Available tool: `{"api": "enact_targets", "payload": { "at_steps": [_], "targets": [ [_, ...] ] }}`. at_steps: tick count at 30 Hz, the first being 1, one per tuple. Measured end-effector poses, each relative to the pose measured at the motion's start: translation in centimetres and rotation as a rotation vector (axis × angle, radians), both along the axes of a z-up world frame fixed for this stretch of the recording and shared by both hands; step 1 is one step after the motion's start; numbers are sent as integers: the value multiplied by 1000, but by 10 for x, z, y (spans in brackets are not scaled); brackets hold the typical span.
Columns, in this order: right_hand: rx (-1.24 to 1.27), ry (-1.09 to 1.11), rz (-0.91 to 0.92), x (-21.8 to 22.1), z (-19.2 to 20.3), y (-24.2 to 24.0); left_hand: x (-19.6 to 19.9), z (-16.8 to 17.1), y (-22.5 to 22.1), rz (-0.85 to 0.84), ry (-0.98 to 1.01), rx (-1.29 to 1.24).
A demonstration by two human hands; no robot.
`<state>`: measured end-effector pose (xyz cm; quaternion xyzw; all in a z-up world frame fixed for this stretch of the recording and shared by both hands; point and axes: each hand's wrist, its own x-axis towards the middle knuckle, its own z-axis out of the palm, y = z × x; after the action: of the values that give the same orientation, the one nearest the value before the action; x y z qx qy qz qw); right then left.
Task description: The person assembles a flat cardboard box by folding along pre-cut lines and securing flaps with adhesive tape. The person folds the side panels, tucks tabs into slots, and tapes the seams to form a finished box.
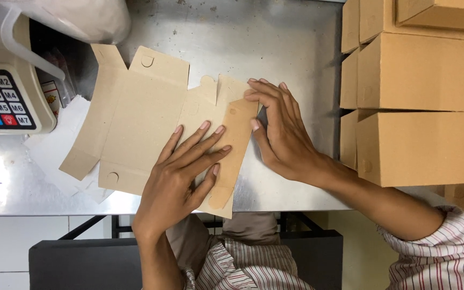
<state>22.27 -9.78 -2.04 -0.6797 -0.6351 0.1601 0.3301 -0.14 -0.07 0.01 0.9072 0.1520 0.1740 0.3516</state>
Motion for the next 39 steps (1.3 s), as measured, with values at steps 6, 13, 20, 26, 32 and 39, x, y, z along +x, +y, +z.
{"api": "enact_targets", "payload": {
  "at_steps": [6,13,20,26,32,39],
  "targets": [
    [-20,-36,18,0,-1,0,-1,0,0,-2,2,5],
    [-36,-54,86,1,4,-2,-1,0,0,-6,-1,-2],
    [-50,-38,118,2,7,-3,2,3,-1,23,3,-17],
    [-47,-48,130,1,8,-3,2,6,-1,33,8,-57],
    [-41,-68,148,1,9,-5,1,6,-1,41,15,-88],
    [-58,-140,361,-1,10,-8,0,10,-4,64,9,-114]
  ]
}}
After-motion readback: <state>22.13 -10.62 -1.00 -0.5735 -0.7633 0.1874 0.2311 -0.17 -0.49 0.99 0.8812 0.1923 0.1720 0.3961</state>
